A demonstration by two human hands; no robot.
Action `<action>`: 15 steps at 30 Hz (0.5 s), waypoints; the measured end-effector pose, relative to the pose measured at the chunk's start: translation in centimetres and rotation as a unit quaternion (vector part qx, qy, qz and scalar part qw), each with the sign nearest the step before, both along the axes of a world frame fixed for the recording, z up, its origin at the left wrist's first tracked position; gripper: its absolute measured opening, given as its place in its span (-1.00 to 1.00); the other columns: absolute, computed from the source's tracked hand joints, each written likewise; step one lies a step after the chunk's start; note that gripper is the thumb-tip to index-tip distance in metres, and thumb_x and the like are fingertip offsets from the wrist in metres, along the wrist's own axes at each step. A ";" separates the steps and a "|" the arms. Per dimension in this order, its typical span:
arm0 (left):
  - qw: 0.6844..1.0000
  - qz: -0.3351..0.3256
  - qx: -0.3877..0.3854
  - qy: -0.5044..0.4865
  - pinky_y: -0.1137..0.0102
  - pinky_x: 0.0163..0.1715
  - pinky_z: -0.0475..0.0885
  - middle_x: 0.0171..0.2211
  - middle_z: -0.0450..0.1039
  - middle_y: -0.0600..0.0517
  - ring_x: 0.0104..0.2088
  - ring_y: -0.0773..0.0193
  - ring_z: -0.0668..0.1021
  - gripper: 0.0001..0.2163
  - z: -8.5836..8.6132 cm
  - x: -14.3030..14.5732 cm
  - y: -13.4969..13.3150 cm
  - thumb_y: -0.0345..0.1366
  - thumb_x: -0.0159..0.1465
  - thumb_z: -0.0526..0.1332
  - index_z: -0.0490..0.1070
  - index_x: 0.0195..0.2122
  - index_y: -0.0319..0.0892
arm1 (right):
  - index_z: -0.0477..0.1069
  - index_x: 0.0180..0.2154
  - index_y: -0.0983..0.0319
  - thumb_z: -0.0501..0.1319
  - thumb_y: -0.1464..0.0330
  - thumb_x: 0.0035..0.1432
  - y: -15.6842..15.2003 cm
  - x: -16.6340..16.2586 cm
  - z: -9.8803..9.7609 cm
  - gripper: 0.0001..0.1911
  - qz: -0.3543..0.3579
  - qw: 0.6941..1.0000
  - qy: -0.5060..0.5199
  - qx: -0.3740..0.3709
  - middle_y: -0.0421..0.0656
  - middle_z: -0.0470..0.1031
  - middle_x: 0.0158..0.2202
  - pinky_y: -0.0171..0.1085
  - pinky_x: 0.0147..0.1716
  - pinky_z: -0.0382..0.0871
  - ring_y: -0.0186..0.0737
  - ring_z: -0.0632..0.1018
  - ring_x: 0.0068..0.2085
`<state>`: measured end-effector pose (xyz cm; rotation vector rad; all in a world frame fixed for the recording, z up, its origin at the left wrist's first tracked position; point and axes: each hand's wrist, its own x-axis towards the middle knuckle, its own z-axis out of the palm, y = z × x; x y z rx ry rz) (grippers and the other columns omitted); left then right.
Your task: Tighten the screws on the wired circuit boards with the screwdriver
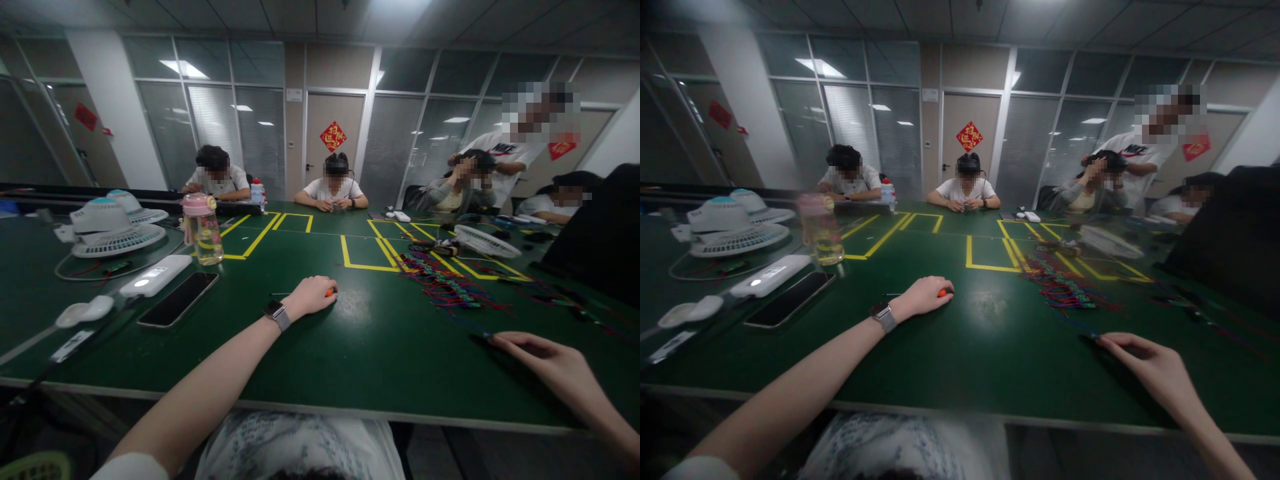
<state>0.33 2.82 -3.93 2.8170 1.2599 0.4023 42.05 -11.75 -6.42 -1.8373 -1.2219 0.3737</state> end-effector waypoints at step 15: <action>1.000 0.005 -0.010 0.015 0.35 -0.24 0.43 -0.12 0.49 -0.03 -0.17 0.17 0.55 -0.74 -0.3 0.3 -0.3 -0.17 0.32 0.00 0.37 -0.06 -0.08 | 0.58 -0.45 0.21 0.30 0.02 -0.35 -0.1 0.7 -0.4 -0.55 0.005 0.998 -0.066 -0.004 -0.05 0.62 -0.27 -0.06 0.00 0.36 0.16 0.56 -0.12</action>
